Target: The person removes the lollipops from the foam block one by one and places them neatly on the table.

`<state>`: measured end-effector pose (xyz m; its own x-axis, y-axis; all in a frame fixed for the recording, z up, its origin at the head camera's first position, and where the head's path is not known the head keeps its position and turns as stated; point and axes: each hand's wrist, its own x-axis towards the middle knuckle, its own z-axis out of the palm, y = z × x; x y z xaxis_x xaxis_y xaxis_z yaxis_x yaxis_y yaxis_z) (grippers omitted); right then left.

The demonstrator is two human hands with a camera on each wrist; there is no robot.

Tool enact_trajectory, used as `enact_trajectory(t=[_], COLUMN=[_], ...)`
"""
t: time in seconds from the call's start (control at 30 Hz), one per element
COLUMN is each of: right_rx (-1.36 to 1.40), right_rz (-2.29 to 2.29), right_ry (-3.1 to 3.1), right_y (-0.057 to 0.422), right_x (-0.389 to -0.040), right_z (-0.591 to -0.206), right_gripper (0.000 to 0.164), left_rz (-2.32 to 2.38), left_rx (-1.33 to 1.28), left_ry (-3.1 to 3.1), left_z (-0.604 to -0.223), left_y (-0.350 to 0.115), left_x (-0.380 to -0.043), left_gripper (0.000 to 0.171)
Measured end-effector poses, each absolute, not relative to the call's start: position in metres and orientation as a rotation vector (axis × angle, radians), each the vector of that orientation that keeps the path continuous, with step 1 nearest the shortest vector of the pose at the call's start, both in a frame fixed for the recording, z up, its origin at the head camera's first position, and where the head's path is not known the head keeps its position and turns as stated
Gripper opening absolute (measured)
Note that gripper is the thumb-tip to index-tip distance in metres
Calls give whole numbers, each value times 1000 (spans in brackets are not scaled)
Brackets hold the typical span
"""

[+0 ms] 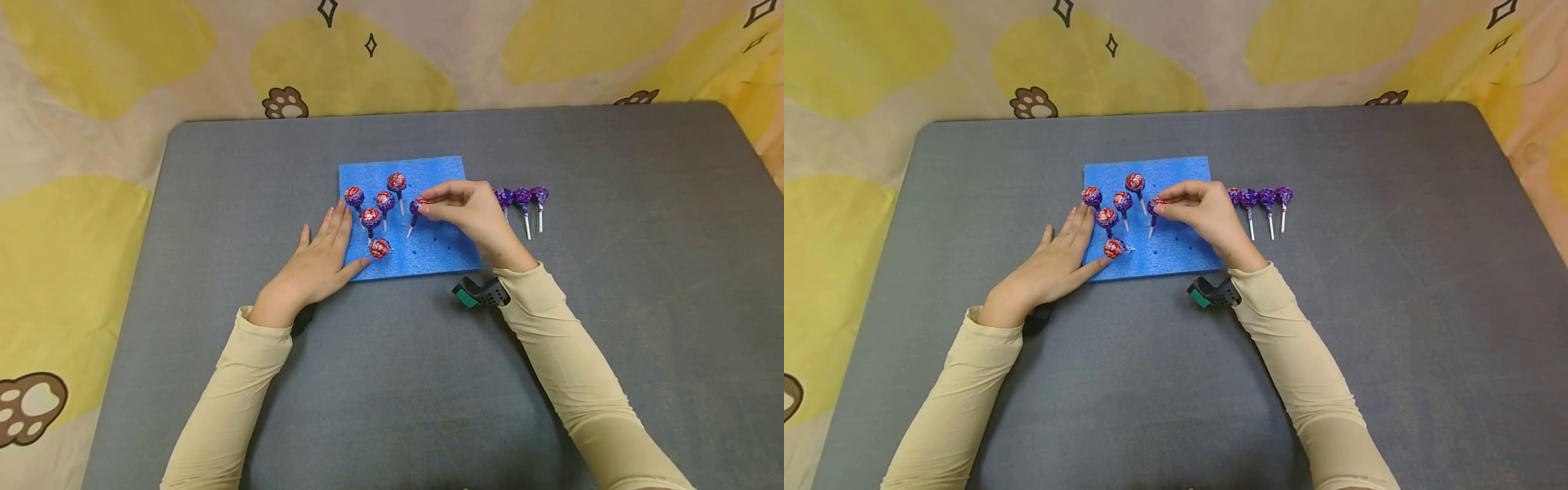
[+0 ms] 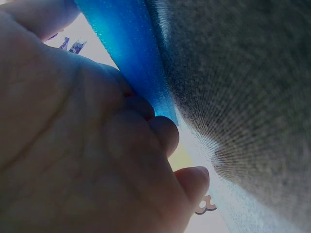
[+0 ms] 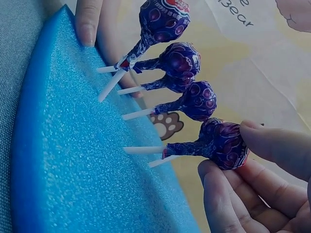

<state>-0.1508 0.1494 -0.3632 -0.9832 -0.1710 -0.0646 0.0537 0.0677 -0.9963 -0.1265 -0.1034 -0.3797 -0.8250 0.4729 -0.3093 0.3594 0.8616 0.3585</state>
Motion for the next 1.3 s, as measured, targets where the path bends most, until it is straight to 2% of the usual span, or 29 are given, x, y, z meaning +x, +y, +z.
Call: enact_trajectory(t=[0.87, 1.3], right_rx=[-114, -116], right_rz=[-2107, -2205], right_ry=[2151, 2139], right_y=[155, 181], right_x=[-152, -154], right_z=[-363, -352], right_gripper=[21, 11], left_rz=[412, 390], left_rx=[629, 623], left_ry=[2657, 2645], left_z=[-381, -380], left_y=[-104, -103], left_x=[-125, -126], left_gripper=[83, 83])
